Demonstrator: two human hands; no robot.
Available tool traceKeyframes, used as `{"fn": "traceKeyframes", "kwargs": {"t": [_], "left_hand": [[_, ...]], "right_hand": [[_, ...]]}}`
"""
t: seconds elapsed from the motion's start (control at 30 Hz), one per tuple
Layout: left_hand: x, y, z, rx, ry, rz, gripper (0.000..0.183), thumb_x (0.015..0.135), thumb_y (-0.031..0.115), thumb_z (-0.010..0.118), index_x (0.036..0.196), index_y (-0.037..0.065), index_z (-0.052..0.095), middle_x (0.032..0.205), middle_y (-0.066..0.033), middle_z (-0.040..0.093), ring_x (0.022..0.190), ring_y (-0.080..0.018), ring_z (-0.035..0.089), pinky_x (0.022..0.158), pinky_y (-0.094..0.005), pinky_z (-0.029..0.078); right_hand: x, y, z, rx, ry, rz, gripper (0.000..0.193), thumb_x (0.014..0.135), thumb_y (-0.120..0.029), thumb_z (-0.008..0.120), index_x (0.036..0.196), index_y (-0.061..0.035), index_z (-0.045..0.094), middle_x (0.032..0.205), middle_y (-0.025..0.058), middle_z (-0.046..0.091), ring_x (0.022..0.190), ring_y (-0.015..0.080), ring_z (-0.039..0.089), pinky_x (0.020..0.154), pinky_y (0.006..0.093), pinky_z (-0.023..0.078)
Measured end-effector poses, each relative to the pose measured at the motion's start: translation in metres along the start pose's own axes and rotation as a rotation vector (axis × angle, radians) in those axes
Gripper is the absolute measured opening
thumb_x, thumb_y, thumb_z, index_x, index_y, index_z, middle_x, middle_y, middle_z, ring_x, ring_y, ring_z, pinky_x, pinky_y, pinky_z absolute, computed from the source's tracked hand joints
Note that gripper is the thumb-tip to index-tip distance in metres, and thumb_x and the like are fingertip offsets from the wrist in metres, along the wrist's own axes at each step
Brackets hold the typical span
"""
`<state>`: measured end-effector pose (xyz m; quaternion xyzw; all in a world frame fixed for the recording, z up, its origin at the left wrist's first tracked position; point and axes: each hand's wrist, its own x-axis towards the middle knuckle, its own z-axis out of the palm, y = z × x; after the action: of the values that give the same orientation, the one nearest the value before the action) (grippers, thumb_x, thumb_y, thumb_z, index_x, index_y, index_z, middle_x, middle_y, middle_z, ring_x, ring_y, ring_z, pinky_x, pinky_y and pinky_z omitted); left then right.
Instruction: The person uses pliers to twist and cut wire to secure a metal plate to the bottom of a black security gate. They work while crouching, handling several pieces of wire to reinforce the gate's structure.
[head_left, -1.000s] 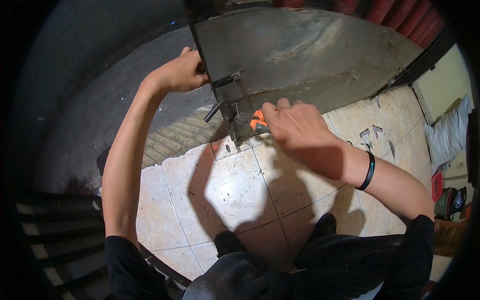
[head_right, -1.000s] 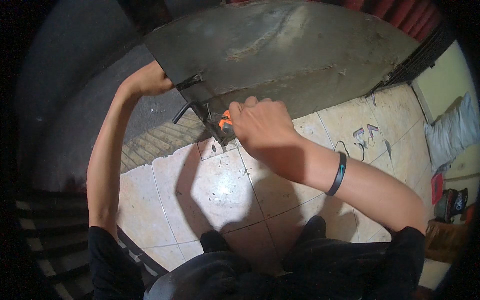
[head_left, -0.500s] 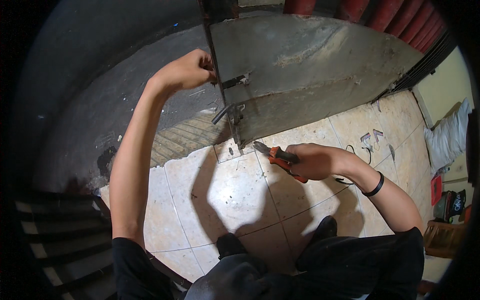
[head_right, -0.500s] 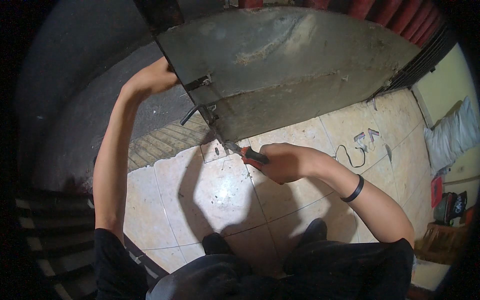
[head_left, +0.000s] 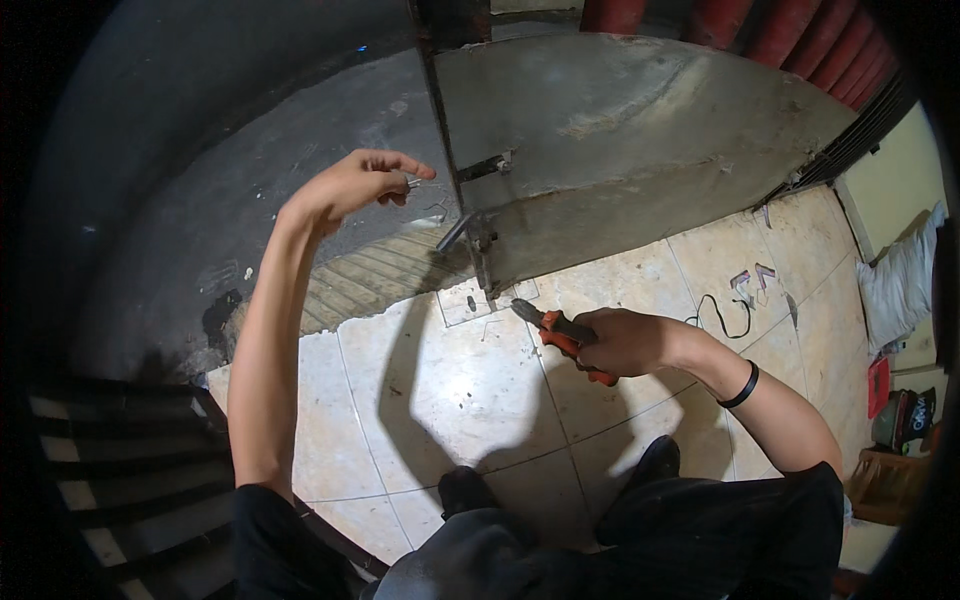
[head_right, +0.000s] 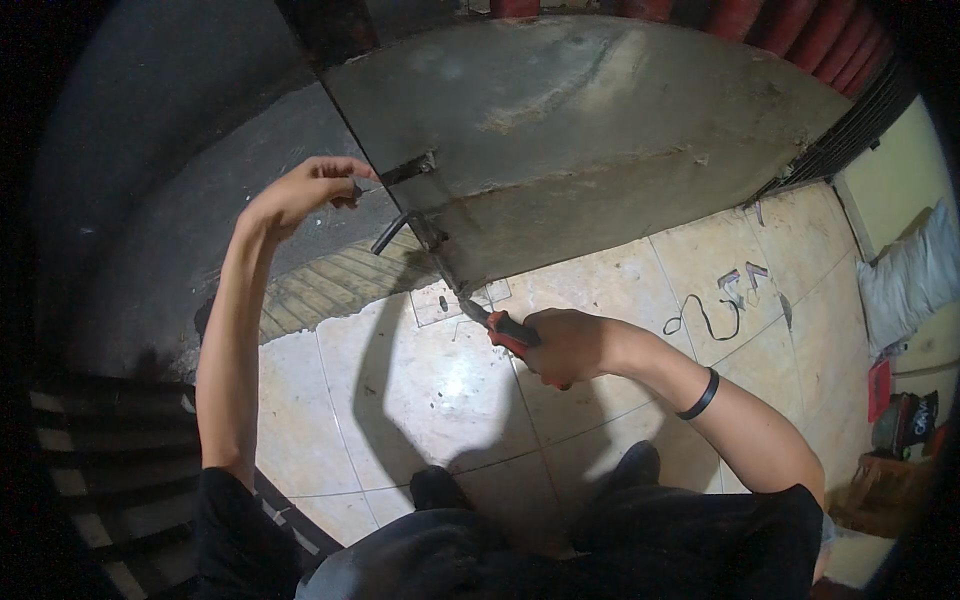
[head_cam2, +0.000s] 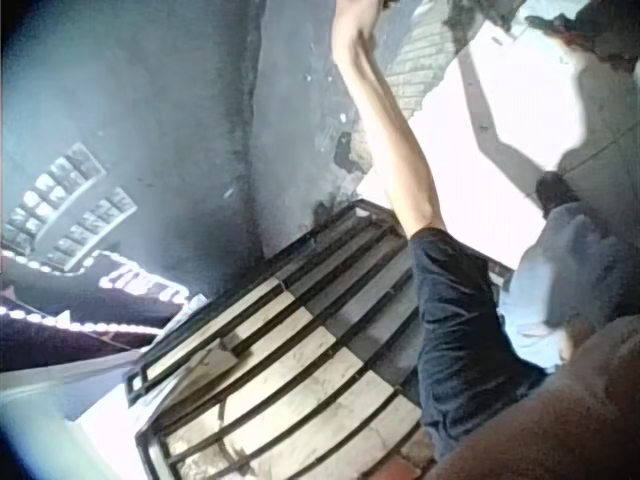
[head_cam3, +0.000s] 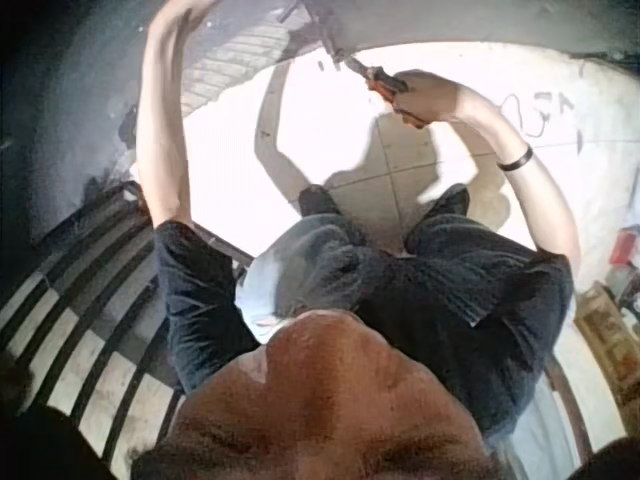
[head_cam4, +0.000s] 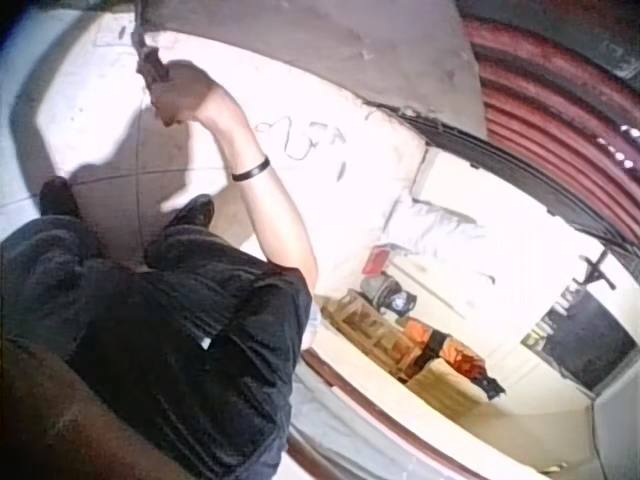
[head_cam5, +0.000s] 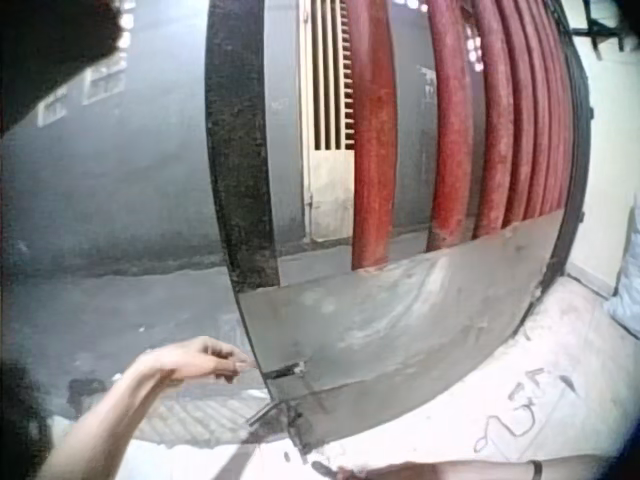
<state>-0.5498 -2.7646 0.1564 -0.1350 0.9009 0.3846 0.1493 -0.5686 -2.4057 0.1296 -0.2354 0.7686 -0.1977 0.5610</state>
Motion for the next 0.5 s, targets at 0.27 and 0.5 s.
{"fn": "traceKeyframes", "kwargs": {"t": [0.27, 0.5], "left_hand": [[-0.066, -0.105, 0.181, -0.59, 0.408, 0.167, 0.02, 0.108, 0.017, 0.054, 0.108, 0.001, 0.065, 0.09, -0.0039, 0.068, 0.083, -0.0099, 0.062, 0.074, -0.026, 0.049], [-0.111, 0.02, 0.348, -0.865, -0.216, 0.114, 0.016, 0.094, -0.003, 0.069, 0.105, 0.004, 0.06, 0.085, 0.0003, 0.064, 0.08, -0.0061, 0.059, 0.076, -0.0221, 0.047]], "right_hand": [[-0.041, 0.058, 0.017, 0.395, -0.006, 0.112, 0.022, 0.096, -0.024, 0.06, 0.102, -0.0024, 0.056, 0.081, 0.007, 0.064, 0.074, 0.0149, 0.063, 0.066, 0.0332, 0.05], [-0.043, 0.142, 0.056, 0.037, 0.47, -0.163, 0.054, 0.086, -0.036, 0.082, 0.12, -0.0009, 0.059, 0.105, 0.0176, 0.071, 0.098, 0.0302, 0.07, 0.086, 0.0391, 0.055]]}}
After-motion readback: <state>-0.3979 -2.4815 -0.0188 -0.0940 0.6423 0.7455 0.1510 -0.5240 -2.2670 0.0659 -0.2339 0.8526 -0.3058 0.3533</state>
